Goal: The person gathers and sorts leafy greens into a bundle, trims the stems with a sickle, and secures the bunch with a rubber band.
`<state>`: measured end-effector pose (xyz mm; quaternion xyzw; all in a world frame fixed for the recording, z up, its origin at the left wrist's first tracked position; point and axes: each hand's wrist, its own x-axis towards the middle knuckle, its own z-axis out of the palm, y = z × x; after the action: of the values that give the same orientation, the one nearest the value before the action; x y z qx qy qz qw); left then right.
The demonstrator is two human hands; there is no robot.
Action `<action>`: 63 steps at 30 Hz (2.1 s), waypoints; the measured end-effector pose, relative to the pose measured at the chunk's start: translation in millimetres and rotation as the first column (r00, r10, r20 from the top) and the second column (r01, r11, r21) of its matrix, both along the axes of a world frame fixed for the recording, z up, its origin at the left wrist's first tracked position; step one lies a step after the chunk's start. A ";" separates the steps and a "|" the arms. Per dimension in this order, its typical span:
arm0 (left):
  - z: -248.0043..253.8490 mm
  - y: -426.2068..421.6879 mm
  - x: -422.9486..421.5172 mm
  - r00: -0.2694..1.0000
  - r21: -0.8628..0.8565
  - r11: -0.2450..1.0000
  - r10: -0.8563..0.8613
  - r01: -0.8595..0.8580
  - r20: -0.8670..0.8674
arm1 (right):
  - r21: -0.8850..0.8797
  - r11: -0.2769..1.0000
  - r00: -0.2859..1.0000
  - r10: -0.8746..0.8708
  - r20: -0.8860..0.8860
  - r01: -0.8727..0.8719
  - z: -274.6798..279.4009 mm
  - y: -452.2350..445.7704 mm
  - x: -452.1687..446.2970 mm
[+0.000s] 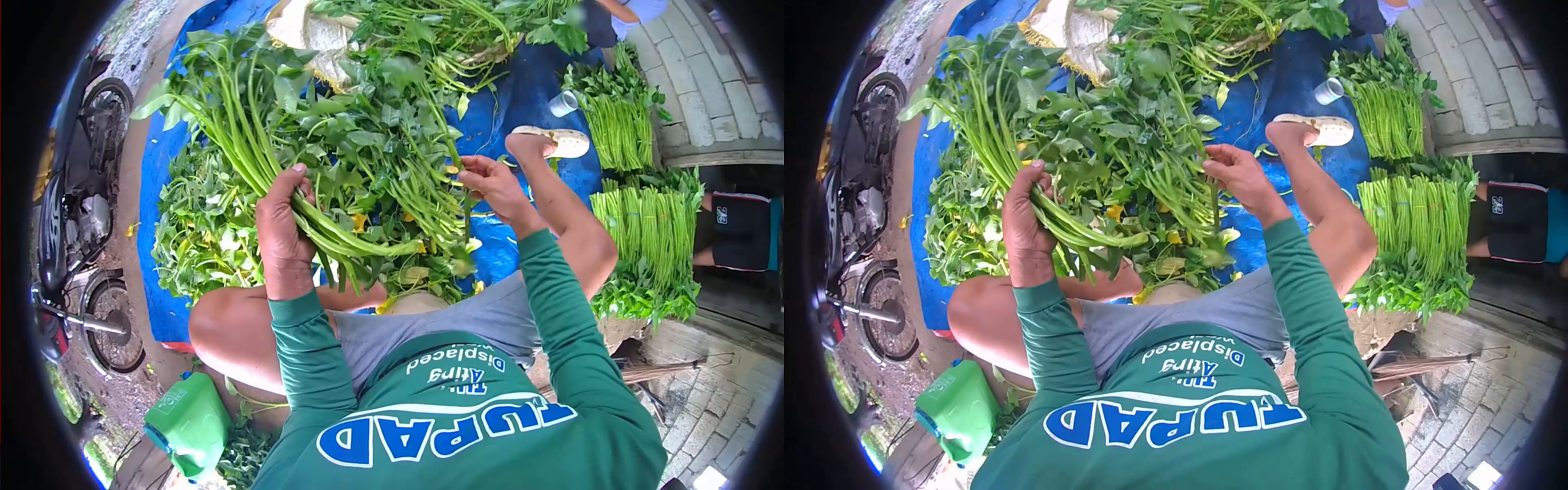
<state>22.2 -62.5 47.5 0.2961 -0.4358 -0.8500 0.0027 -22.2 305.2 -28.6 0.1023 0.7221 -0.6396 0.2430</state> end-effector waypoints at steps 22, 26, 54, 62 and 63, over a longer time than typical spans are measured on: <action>-12.6 32.3 -0.6 0.993 -0.135 0.984 -0.108 0.113 0.040 | -0.029 0.999 0.980 -0.045 -0.193 0.041 92.2 -13.8 12.5; -12.4 38.6 -1.1 0.994 -0.185 0.976 -0.109 0.112 0.024 | -0.100 0.988 0.944 -0.141 -0.297 0.117 62.2 -15.5 12.8; -65.3 97.7 -11.6 0.981 -0.068 0.980 -0.180 0.185 0.070 | 0.692 0.567 0.752 0.181 -0.633 0.447 42.6 -63.4 -6.4; -202.4 99.1 11.5 0.991 0.572 0.813 -0.130 0.106 0.001 | 0.311 0.947 0.964 0.148 -0.223 -0.074 -13.0 -141.2 -0.3; -228.1 98.5 16.5 0.990 0.647 0.754 -0.141 0.112 -0.007 | 0.268 0.955 0.984 0.157 -0.082 -0.130 -25.9 -147.4 5.1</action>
<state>38.7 35.9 -180.6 0.2667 -0.1356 -0.9396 -0.1661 -17.1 157.8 -54.5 0.0475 0.8171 -0.5239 0.2358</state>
